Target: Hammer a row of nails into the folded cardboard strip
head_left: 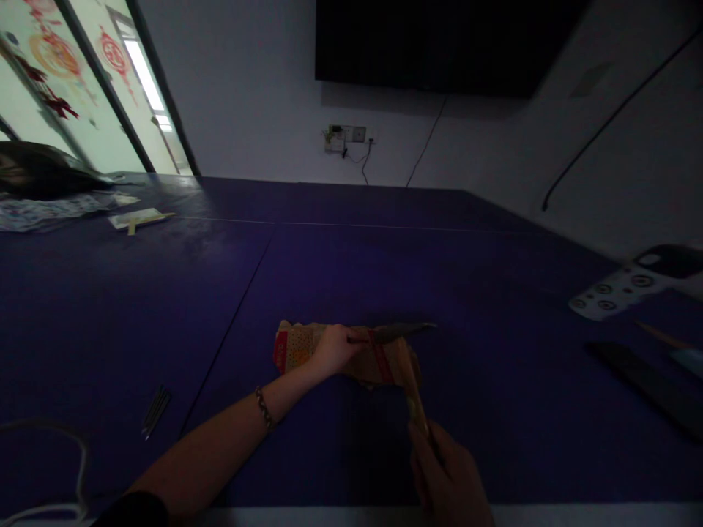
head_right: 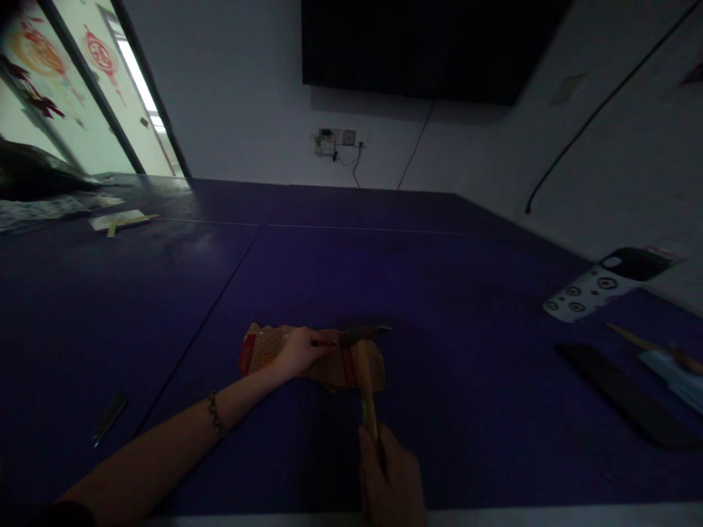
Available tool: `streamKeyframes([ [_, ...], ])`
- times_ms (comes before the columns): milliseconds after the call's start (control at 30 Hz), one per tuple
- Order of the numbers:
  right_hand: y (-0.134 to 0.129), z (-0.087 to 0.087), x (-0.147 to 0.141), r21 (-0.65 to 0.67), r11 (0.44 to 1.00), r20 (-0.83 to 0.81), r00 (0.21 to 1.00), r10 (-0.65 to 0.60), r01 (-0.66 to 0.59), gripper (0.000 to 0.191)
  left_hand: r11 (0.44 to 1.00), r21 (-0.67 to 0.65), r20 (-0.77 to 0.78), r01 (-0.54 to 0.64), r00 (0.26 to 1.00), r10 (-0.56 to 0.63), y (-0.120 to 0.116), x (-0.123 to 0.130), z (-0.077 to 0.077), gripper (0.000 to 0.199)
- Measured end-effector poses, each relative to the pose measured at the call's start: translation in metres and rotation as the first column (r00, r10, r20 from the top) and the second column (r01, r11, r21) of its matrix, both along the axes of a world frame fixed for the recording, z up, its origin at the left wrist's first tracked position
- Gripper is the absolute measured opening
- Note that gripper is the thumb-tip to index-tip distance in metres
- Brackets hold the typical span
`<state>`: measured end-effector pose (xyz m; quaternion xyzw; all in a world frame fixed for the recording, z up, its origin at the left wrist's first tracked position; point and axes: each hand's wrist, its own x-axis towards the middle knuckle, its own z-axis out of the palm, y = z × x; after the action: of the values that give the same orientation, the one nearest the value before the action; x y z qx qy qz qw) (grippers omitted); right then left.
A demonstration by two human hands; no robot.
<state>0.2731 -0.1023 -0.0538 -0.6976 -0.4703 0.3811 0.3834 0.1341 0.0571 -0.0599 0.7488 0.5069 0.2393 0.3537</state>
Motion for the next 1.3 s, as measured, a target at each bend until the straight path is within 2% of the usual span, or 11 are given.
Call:
streamKeyframes([
  [167,-0.002,0.017,-0.007,0.055,0.995,0.151,0.986,0.071,-0.080,0.033,1.000,-0.015,-0.001,-0.027,1.000,0.027,0.000,0.000,0.000,0.026],
  [267,-0.001,0.021,-0.008,0.020,0.991,0.216,0.968,0.126,-0.133,0.032,1.000,-0.013,-0.012,-0.026,1.000,0.026,-0.001,0.000,0.002,0.026],
  [467,-0.002,0.022,-0.008,0.086,0.994,0.238,0.970,0.050,-0.072,0.032,0.999,-0.028,-0.065,-0.037,0.997,0.035,-0.001,0.002,0.005,0.025],
  [600,-0.001,0.021,-0.007,-0.004,0.990,0.243,0.960,0.139,-0.142,0.031,0.999,-0.022,-0.113,-0.027,0.993,0.024,-0.001,0.002,0.005,0.027],
  [733,0.000,0.020,-0.005,-0.032,0.991,0.260,0.957,0.132,-0.128,0.030,1.000,-0.026,-0.111,-0.003,0.994,0.000,0.001,0.001,0.006,0.025],
  [800,0.000,0.019,-0.004,-0.042,0.991,0.256,0.957,0.135,-0.128,0.029,0.998,-0.052,-0.010,0.026,1.000,-0.026,0.002,-0.002,0.006,0.017],
  [900,0.001,0.018,-0.004,-0.048,0.990,0.234,0.962,0.139,-0.131,0.030,0.989,-0.141,0.247,0.049,0.969,-0.013,0.006,-0.009,0.006,0.014],
  [1067,0.000,0.015,-0.008,0.027,0.998,0.230,0.972,0.041,-0.048,0.034,0.950,-0.297,0.602,0.098,0.791,0.106,0.008,-0.015,0.004,0.009],
  [1133,-0.001,0.016,-0.008,0.011,0.999,0.226,0.973,0.047,-0.051,0.033,0.948,-0.305,0.636,0.094,0.761,0.129,0.007,-0.012,0.004,0.006],
  [1200,-0.001,0.017,-0.006,-0.028,0.996,0.220,0.972,0.083,-0.079,0.031,0.969,-0.245,0.573,0.033,0.811,0.117,0.007,-0.008,0.004,0.006],
  [1300,-0.001,0.018,-0.003,-0.077,0.991,0.209,0.970,0.123,-0.109,0.030,0.995,-0.081,0.373,-0.062,0.924,0.088,0.008,-0.004,0.002,0.007],
])
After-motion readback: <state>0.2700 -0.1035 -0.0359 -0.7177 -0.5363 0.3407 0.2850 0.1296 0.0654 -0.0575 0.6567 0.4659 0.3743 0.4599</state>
